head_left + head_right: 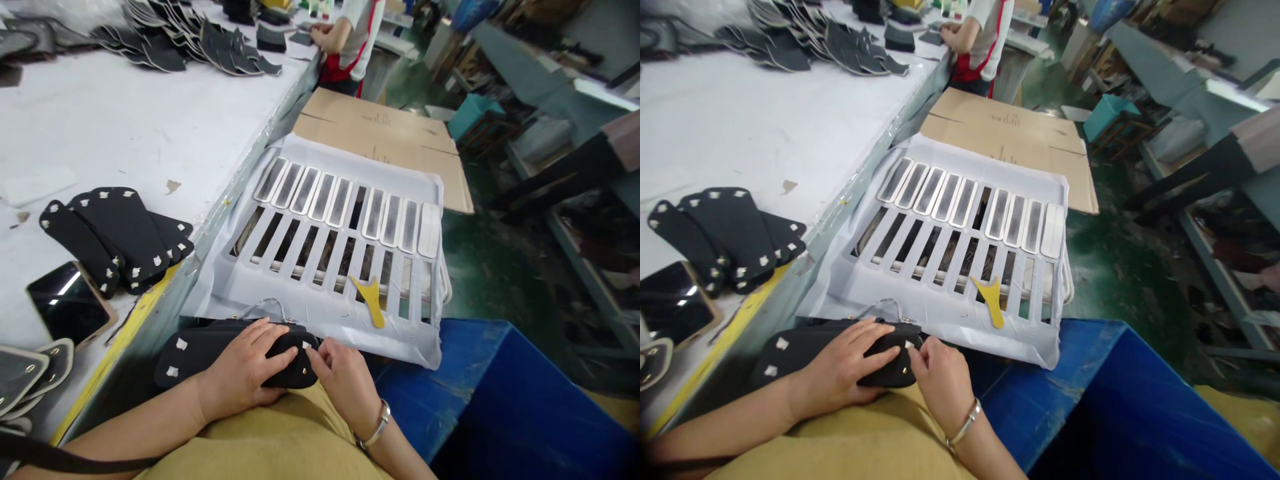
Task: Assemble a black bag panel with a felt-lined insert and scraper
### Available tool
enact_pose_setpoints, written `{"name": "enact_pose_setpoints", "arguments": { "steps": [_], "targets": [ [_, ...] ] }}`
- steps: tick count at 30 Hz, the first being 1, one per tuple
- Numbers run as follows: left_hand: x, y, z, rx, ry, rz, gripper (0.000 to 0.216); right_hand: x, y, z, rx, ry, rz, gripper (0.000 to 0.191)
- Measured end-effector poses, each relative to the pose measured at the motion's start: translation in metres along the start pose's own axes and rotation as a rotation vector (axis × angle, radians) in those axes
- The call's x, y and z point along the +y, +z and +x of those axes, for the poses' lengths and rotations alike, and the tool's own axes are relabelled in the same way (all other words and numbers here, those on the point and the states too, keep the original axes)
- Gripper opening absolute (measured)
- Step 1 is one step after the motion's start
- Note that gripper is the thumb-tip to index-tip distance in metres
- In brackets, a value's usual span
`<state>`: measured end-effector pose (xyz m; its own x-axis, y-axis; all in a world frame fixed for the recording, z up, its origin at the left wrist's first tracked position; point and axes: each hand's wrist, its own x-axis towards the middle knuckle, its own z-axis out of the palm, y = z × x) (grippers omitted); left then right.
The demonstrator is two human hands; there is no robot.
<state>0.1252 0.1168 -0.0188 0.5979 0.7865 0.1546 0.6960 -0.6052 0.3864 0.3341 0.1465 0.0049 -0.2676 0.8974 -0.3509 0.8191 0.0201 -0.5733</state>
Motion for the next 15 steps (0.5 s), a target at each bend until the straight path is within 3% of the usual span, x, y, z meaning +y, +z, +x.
{"name": "enact_pose_setpoints", "arguments": {
  "steps": [4,8,11,15],
  "targets": [
    [0.002,-0.003,0.002,0.004,0.026,0.036,0.045,0.012,-0.001,0.008,-0.073,0.019,0.135,0.031],
    [0.007,-0.005,0.002,0.014,0.023,0.063,0.042,0.039,0.005,0.008,-0.246,0.154,0.604,0.031],
    [0.009,-0.004,0.001,0.010,0.011,0.066,0.042,0.051,0.013,-0.005,-0.188,0.188,0.744,0.033],
    [0.009,-0.002,-0.001,0.012,-0.005,0.066,0.044,0.045,0.023,-0.026,-0.151,0.106,0.764,0.030]
  ]
}}
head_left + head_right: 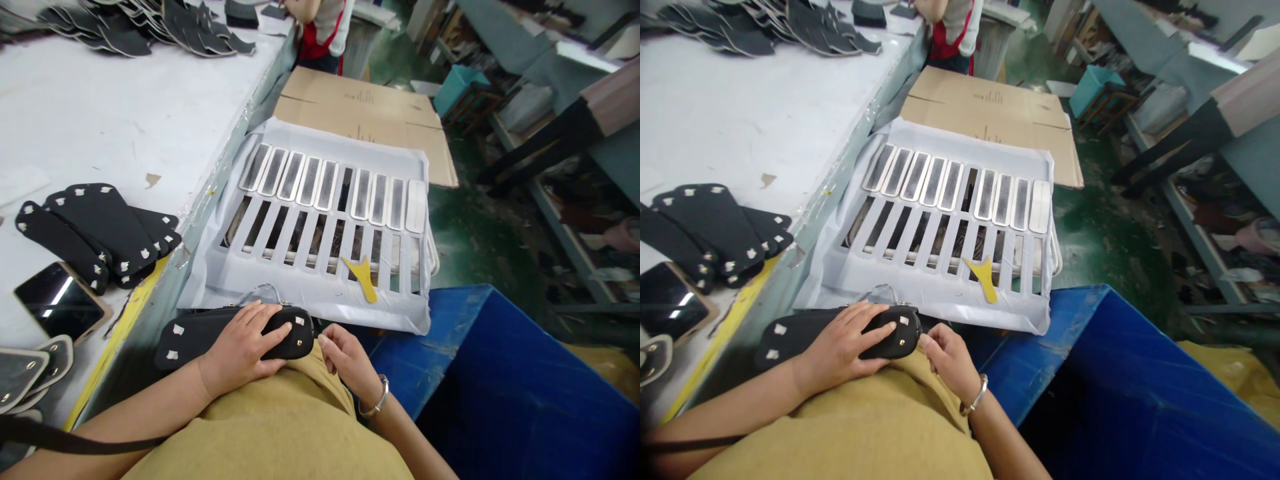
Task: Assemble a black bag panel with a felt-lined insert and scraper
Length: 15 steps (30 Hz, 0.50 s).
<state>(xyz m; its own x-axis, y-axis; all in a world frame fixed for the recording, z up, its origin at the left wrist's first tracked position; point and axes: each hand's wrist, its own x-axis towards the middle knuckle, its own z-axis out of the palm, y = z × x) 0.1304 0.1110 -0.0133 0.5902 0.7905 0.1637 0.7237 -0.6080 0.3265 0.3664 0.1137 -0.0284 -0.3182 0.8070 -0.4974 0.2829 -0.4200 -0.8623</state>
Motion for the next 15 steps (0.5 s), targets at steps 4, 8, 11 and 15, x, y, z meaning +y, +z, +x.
{"name": "enact_pose_setpoints", "arguments": {
  "steps": [4,8,11,15],
  "targets": [
    [0.000,0.002,-0.001,0.023,-0.002,0.002,0.046,-0.001,0.014,-0.004,0.066,-0.097,-0.176,0.029],
    [0.001,0.003,-0.002,0.039,-0.005,-0.005,0.047,0.002,0.019,0.002,0.049,-0.056,-0.160,0.030],
    [0.002,0.003,-0.003,0.038,-0.006,-0.016,0.046,0.001,0.018,0.005,-0.011,-0.018,-0.064,0.027],
    [0.002,0.002,-0.003,0.020,-0.019,-0.029,0.046,-0.006,0.015,0.006,0.016,-0.031,-0.137,0.026]
  ]
}}
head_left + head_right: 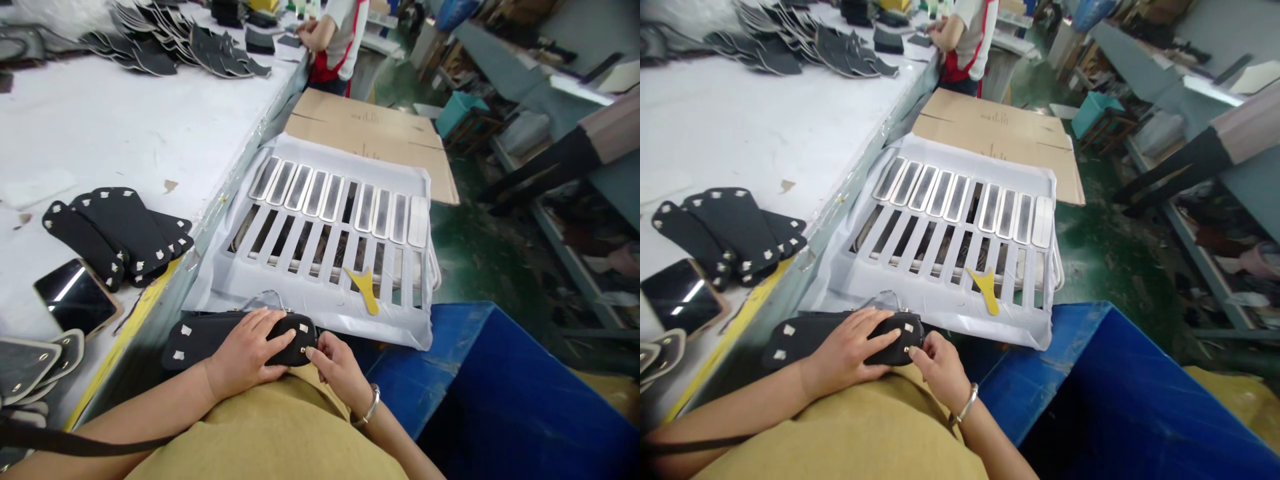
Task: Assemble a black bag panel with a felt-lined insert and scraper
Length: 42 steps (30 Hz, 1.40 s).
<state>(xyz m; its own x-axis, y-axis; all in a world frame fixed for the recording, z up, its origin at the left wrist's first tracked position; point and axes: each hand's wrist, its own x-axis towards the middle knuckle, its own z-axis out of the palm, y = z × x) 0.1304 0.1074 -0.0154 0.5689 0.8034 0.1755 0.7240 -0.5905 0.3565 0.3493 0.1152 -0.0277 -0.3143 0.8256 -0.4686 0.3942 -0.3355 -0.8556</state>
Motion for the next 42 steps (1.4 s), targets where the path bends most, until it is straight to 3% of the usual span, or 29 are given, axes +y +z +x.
{"name": "enact_pose_setpoints", "arguments": {
  "steps": [5,16,23,27,29,30,32,35,39,42],
  "targets": [
    [-0.002,0.000,0.002,-0.002,-0.009,-0.014,0.048,-0.002,0.001,0.003,0.080,-0.053,-0.074,0.023],
    [-0.003,0.000,-0.004,0.005,0.034,0.015,0.050,0.003,0.030,0.010,0.314,-0.076,-0.102,0.026],
    [0.009,0.003,-0.009,0.085,0.075,0.045,0.054,-0.004,0.028,0.019,0.277,-0.057,-0.208,0.031],
    [0.007,-0.001,-0.018,0.036,0.073,0.060,0.056,-0.016,0.016,0.012,0.234,-0.069,-0.330,0.033],
    [0.000,-0.007,-0.033,0.023,0.073,0.064,0.056,-0.023,0.013,0.003,0.317,-0.192,-0.464,0.028],
    [-0.004,-0.012,-0.043,0.033,0.068,0.072,0.056,-0.026,0.014,-0.003,0.396,-0.340,-0.602,0.028],
    [-0.014,-0.022,-0.070,0.096,0.036,0.082,0.053,-0.029,0.018,-0.013,0.386,-0.634,-0.880,0.031],
    [-0.027,-0.038,-0.112,0.272,-0.206,0.031,0.046,-0.029,0.030,-0.018,0.260,-0.880,-1.163,0.037],
    [-0.043,-0.045,-0.142,0.471,-0.845,-0.355,0.045,-0.036,0.057,-0.002,0.225,-0.945,-1.292,0.039],
    [-0.055,-0.039,-0.141,0.474,-0.983,-0.674,0.041,-0.050,0.084,0.015,0.095,-1.035,-1.294,0.044]
  ]
}}
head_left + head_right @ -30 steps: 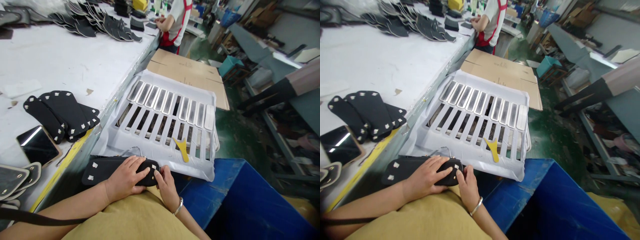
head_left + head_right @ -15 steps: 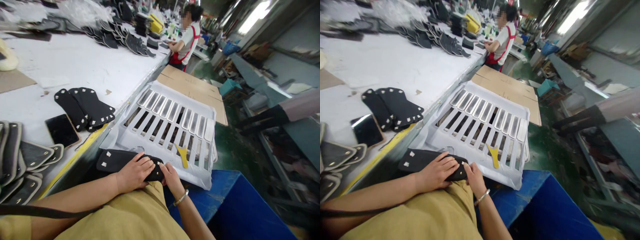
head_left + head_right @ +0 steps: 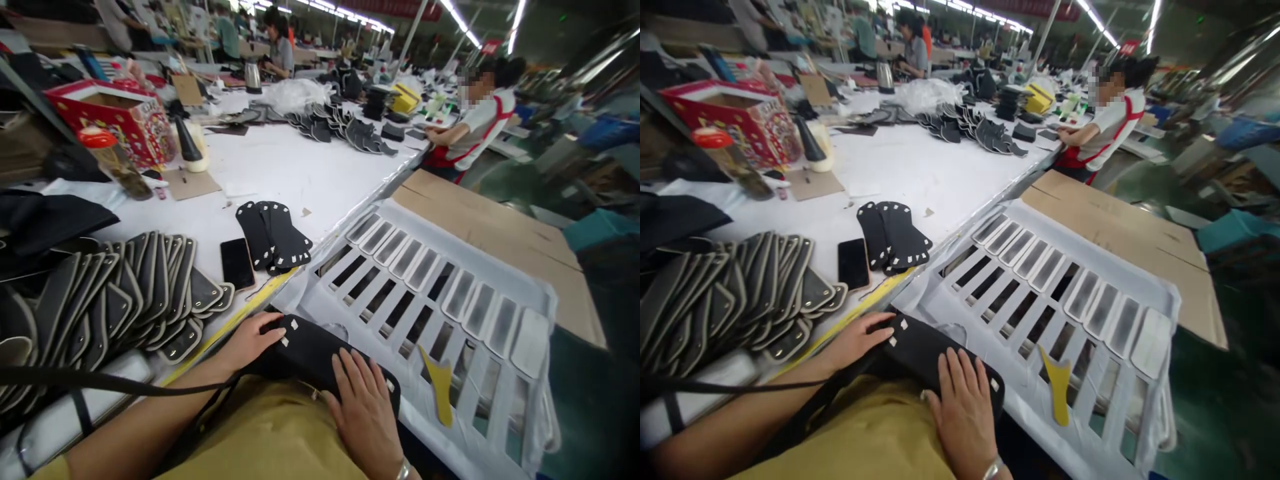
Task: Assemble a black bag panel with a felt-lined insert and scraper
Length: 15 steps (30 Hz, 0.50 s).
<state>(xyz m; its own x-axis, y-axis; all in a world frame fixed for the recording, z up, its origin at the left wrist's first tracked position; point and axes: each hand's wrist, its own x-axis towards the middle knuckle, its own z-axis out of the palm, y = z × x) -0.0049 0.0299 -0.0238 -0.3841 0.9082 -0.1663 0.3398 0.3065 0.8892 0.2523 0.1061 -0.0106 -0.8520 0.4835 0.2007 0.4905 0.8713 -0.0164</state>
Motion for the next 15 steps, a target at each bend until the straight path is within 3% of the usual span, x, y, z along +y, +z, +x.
{"name": "enact_pose_setpoints", "arguments": {
  "steps": [3,6,10,15],
  "targets": [
    [-0.003,0.006,0.012,-0.055,-0.082,-0.112,0.037,-0.010,0.008,0.031,-0.050,-0.140,0.071,0.048],
    [-0.004,0.005,0.023,-0.098,-0.148,-0.165,0.035,-0.016,0.013,0.054,-0.126,-0.150,0.115,0.051],
    [-0.007,-0.001,0.030,-0.076,0.004,-0.065,0.026,-0.020,0.017,0.072,-0.207,-0.128,0.159,0.055],
    [-0.007,-0.002,0.027,-0.064,0.043,-0.059,0.027,-0.024,0.019,0.079,-0.207,-0.123,0.185,0.060]
  ]
}}
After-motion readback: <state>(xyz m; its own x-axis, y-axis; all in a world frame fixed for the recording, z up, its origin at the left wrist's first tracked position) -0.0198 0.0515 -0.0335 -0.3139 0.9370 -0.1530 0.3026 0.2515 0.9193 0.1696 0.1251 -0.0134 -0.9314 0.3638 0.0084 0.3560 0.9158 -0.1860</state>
